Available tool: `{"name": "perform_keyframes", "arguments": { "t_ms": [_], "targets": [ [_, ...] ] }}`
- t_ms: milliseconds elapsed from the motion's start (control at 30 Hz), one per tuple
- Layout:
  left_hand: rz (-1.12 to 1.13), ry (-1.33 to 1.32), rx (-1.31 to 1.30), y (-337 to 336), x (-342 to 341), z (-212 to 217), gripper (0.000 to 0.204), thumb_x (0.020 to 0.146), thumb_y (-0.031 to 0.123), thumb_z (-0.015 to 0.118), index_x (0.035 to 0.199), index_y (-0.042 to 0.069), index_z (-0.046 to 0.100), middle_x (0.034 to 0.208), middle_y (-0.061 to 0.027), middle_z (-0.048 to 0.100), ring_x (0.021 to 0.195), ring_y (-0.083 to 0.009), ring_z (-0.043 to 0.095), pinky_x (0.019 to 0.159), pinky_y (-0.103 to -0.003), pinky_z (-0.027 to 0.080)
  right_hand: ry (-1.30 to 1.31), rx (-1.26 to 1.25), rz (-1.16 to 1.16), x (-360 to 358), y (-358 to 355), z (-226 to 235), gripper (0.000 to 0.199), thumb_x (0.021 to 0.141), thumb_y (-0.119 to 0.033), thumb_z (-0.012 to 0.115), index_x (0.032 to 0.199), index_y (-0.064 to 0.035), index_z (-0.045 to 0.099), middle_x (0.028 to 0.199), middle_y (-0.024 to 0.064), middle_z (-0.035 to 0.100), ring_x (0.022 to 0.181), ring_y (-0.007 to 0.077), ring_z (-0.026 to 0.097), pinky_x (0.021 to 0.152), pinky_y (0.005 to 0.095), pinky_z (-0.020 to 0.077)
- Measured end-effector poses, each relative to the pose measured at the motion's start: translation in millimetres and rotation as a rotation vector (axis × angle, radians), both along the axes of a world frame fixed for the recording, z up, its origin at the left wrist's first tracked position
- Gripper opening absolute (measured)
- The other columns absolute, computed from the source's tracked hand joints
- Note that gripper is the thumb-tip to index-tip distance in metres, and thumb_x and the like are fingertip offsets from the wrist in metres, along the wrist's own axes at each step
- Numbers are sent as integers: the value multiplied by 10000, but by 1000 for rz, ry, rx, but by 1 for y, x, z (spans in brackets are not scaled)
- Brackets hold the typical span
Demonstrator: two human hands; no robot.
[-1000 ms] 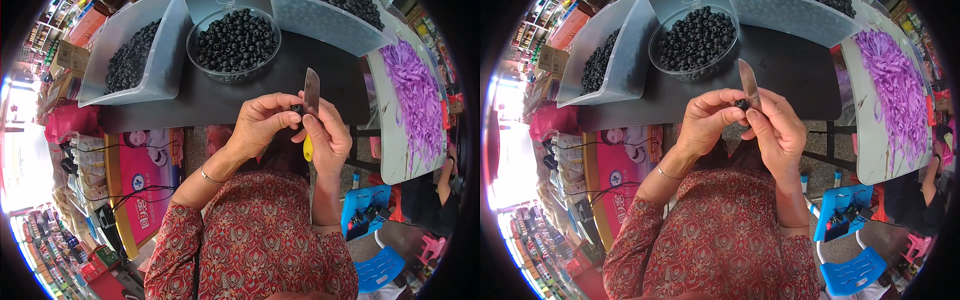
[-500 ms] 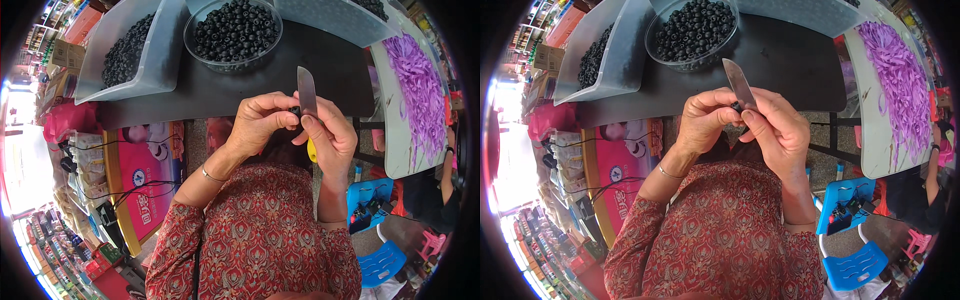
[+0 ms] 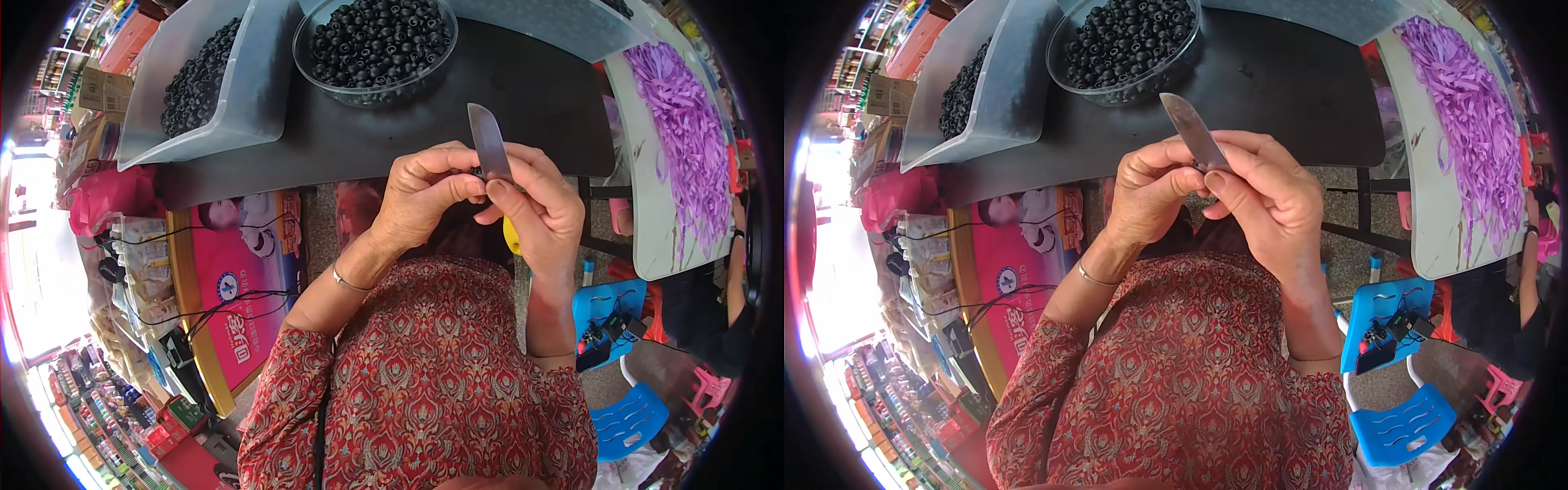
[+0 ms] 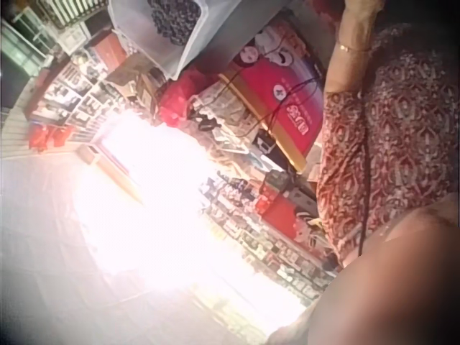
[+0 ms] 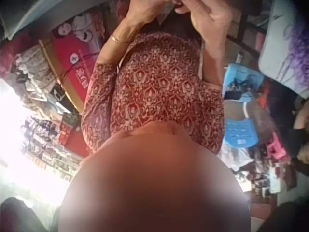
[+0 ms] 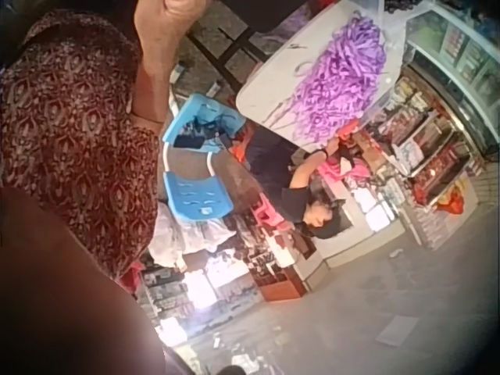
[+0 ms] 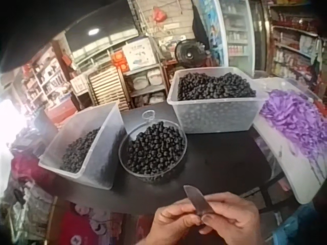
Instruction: Trimming the ends of small black olives using a knife at a manual workstation.
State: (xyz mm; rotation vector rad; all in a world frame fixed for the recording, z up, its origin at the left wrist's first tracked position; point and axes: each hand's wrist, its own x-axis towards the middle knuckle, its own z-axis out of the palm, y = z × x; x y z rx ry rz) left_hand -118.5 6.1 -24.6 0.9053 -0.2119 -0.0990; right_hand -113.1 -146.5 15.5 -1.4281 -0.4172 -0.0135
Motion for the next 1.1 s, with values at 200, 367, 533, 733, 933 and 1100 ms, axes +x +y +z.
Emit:
{"name": "perform_keyframes", "arguments": {
  "t_ms": [200,367,533,733,933,1100],
  "targets": [
    [-37,-55,-67,3,0,-10,246,826,-43,620,1070,-34,640,910,-66,613,775,-129,584,718,-252,510,53,99,48,10,-1,-14,189,861,67,570,1040,71,628,1044,135,594,784,135,634,598,208,566],
    [-64,-28,-168,3,1,-13,252,823,-31,628,1074,-31,641,907,-72,612,774,-140,588,724,-263,511,127,156,73,5,1,-6,180,863,65,567,1033,80,625,1059,137,588,791,132,631,609,207,566],
    [-1,-39,-107,7,-1,-11,250,823,-38,626,1072,-19,646,899,-69,610,767,-137,587,718,-261,511,-62,-46,17,-4,10,0,232,862,59,562,1088,66,612,1093,151,579,802,163,635,608,232,584],
    [12,-67,-101,9,-6,-13,251,823,-45,623,1072,-21,645,890,-70,617,764,-137,589,711,-259,511,-33,-11,5,6,9,-13,183,854,69,581,1031,68,632,981,105,612,745,113,638,595,194,553],
    [-47,0,-250,10,-5,-18,261,843,-7,616,1102,-34,628,921,-95,631,793,-160,599,734,-277,510,182,153,71,7,11,-11,189,884,13,571,1060,60,621,956,111,637,745,126,641,611,211,560],
    [-81,43,-317,11,-9,-19,283,846,20,625,1123,-39,614,936,-109,634,821,-171,603,763,-293,512,207,209,57,3,13,-11,198,897,-4,560,1077,60,614,998,132,644,752,133,641,617,221,564]
  ]
}}
